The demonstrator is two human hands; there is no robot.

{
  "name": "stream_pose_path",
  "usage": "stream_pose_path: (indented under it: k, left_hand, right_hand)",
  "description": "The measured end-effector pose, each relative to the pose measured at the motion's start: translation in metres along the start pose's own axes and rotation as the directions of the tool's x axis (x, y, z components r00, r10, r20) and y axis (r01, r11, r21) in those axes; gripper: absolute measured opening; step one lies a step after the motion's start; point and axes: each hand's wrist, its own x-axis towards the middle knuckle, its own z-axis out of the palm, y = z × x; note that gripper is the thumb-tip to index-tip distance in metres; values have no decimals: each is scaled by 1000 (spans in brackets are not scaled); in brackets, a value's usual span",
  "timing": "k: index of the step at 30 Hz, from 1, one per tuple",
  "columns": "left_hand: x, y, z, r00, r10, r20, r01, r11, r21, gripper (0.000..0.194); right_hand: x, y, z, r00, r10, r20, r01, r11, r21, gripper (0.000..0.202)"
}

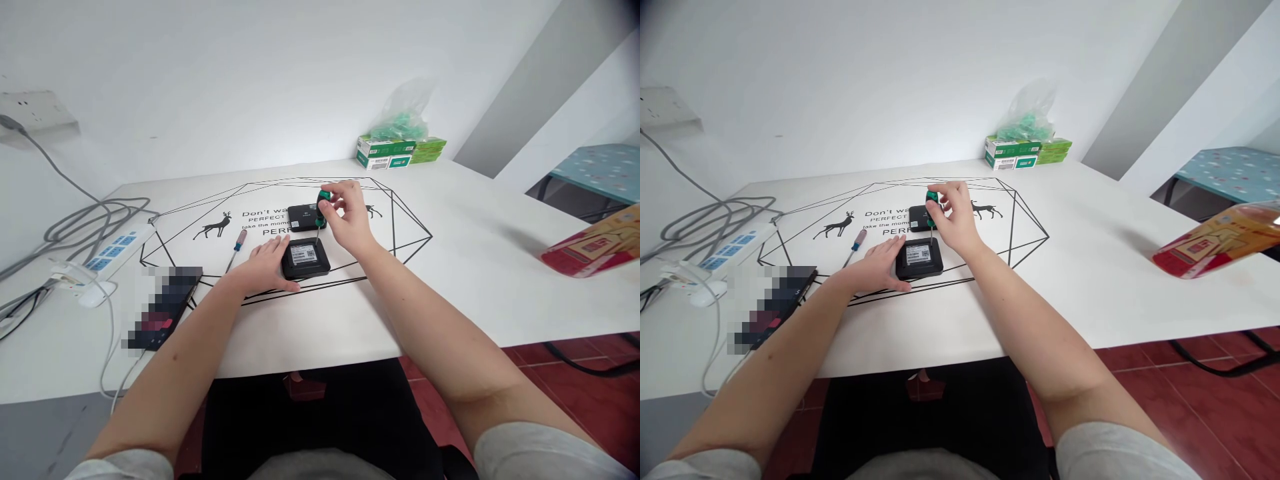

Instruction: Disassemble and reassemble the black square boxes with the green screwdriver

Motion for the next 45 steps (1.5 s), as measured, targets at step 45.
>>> stream_pose_path:
  k: [45]
  left_hand:
    - [-1, 3, -3, 993, -103, 65, 95, 989, 116, 138]
  right_hand:
    - [-5, 6, 13, 1000, 17, -22, -7, 925, 380, 36]
